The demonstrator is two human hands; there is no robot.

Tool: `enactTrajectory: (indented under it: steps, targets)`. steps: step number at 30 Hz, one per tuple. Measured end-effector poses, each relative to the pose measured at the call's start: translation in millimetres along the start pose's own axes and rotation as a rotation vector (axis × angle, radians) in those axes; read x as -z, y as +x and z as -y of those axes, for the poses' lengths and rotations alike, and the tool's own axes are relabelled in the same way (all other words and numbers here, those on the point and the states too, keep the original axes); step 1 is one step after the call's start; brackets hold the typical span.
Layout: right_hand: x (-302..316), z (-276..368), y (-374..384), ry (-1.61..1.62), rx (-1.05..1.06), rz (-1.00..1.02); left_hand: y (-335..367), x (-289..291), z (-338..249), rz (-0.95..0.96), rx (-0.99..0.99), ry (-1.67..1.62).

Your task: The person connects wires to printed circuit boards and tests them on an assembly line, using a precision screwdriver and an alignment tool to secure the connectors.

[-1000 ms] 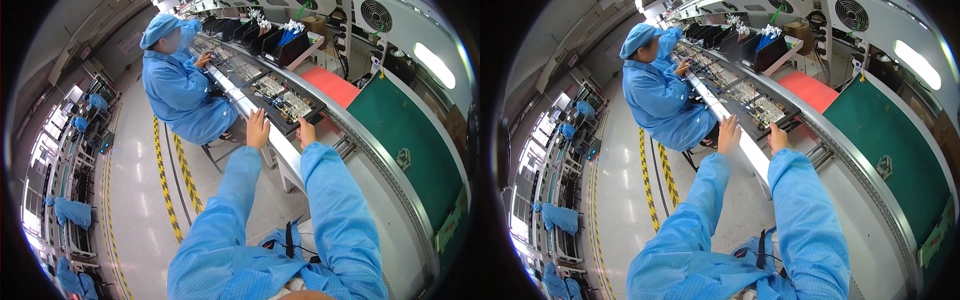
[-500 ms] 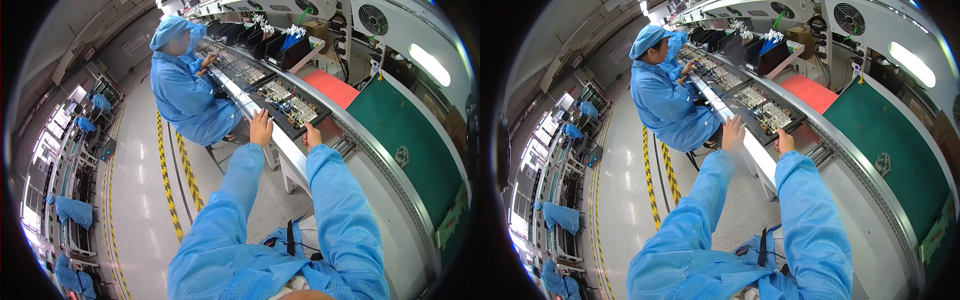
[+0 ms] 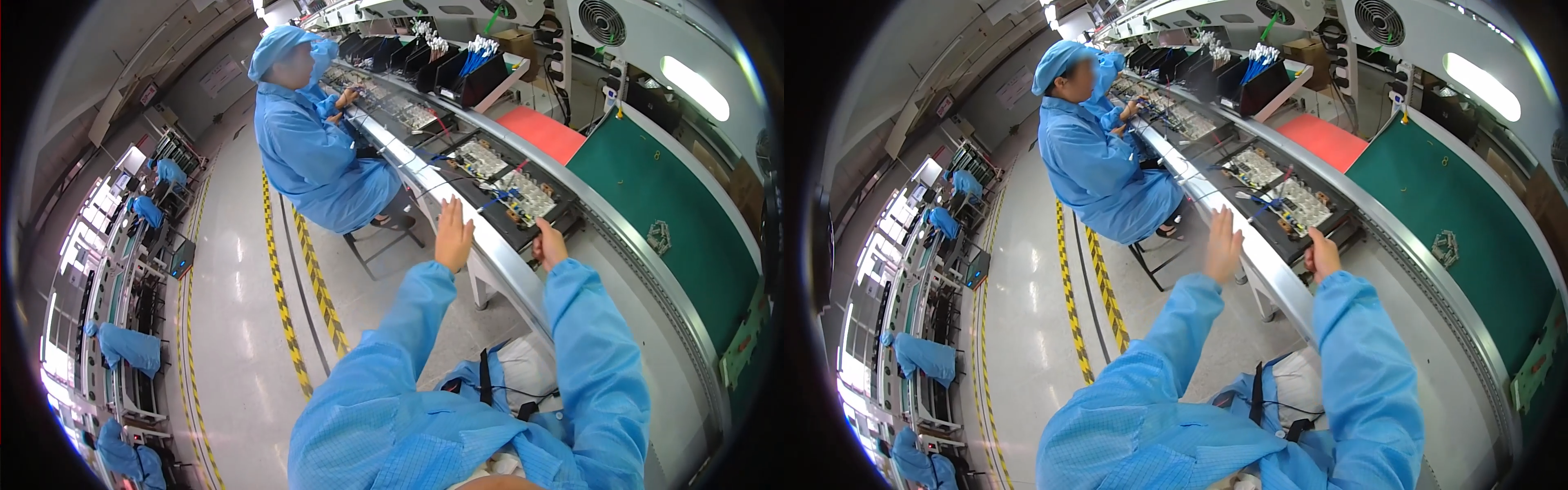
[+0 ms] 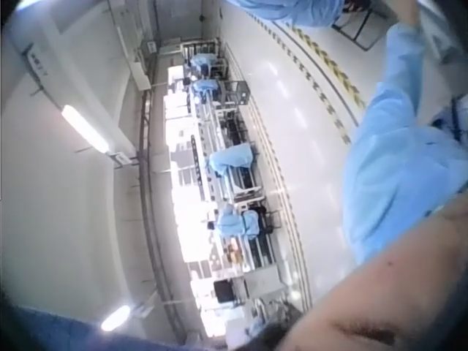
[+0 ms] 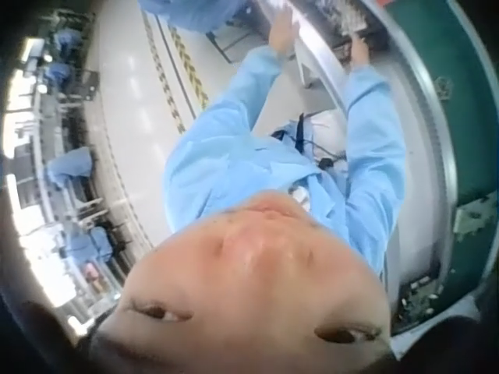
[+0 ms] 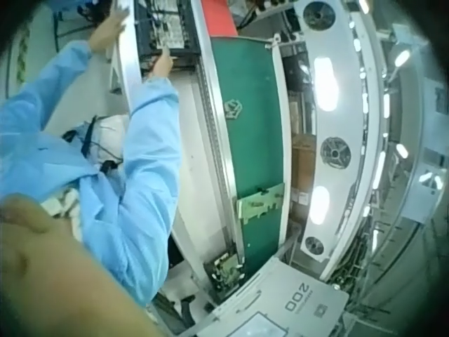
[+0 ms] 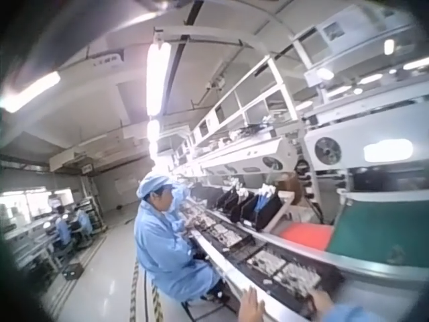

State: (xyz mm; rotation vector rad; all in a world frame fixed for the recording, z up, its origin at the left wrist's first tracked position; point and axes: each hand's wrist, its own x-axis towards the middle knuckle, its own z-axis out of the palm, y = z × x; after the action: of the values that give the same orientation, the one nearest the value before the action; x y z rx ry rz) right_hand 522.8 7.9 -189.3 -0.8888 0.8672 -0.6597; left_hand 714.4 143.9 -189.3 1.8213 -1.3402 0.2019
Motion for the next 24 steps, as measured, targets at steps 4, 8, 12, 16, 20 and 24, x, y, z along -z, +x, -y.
enactTrajectory:
  steps: [4, 8, 12, 16, 20, 24]
  targets:
    - [28.4, 0.6, -26.0, -0.029, -0.019, -0.028, -36.8, 18.0, -44.2, 0.127, -0.051, -0.084]
    - [64.3, 2.3, -51.3, -0.002, -0.027, -0.026, -69.9, 29.6, -84.1, 0.259, -0.065, -0.188]
    - [90.3, 7.8, -85.7, -0.013, -0.034, -0.078, -103.2, 43.2, -98.5, 0.344, -0.104, -0.324]
    - [128.1, 5.9, -117.5, -0.037, -0.039, -0.101, -119.4, 69.6, -79.4, 0.529, -0.335, -0.379]
    - [160.1, 10.9, -160.2, -0.059, -0.089, -0.108, -111.9, 107.6, -67.2, 0.458, -0.308, -0.25]
    - [199.1, -0.3, -181.9, -0.091, -0.044, -0.166, -91.7, 121.3, -44.2, 0.107, -0.199, -0.109]
